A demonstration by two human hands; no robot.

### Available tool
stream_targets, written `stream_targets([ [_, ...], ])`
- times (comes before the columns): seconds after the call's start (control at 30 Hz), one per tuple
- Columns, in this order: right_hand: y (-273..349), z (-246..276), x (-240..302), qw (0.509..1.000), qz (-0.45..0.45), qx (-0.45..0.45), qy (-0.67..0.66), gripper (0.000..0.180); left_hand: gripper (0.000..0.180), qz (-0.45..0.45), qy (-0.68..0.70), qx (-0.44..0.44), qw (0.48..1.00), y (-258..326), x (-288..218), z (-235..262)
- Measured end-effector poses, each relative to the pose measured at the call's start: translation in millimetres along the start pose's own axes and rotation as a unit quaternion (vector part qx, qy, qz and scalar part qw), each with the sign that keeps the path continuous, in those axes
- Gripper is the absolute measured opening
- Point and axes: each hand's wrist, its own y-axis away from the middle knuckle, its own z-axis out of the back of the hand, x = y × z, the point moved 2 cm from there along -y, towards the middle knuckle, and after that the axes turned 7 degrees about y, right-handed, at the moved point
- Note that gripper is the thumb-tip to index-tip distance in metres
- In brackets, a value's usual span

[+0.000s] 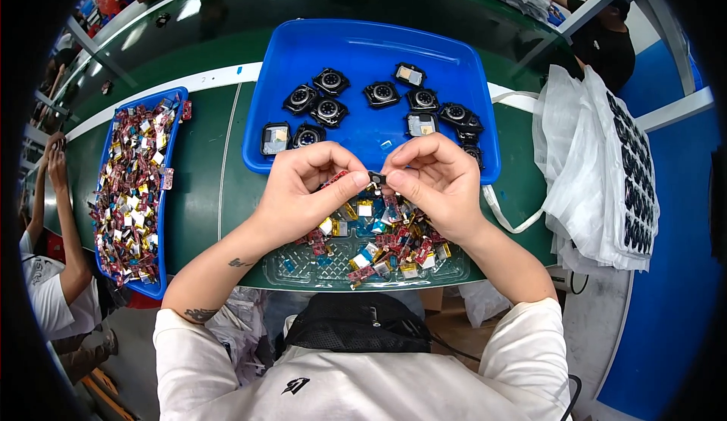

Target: Assembling small electronic modules by attaching wires and checking connections.

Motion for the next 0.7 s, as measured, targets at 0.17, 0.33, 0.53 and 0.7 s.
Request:
stream_targets([
  [0.17,-1,0,0,1.0,0.003,0.02,-0.006,0.014,0.014,0.009,-0.021,-0.006,1.0,-1,1,-2],
  [0.33,-1,-4,-1,1.0,0.0,0.011,-0.007,0.014,0.012,0.021,-0.054,0.019,0.998,-4,-2,1],
  [0.53,3,-6,-2,0.973,0.029,-0.034,0.227,0.02,0.007,-0.019,-0.003,0.141,0.99,0,-11,-1],
  [0.7,-2,-10,9,0.901,0.14,0.039,0.408,0.024,0.008,0.034,0.105,0.141,0.984,3,-13,3],
])
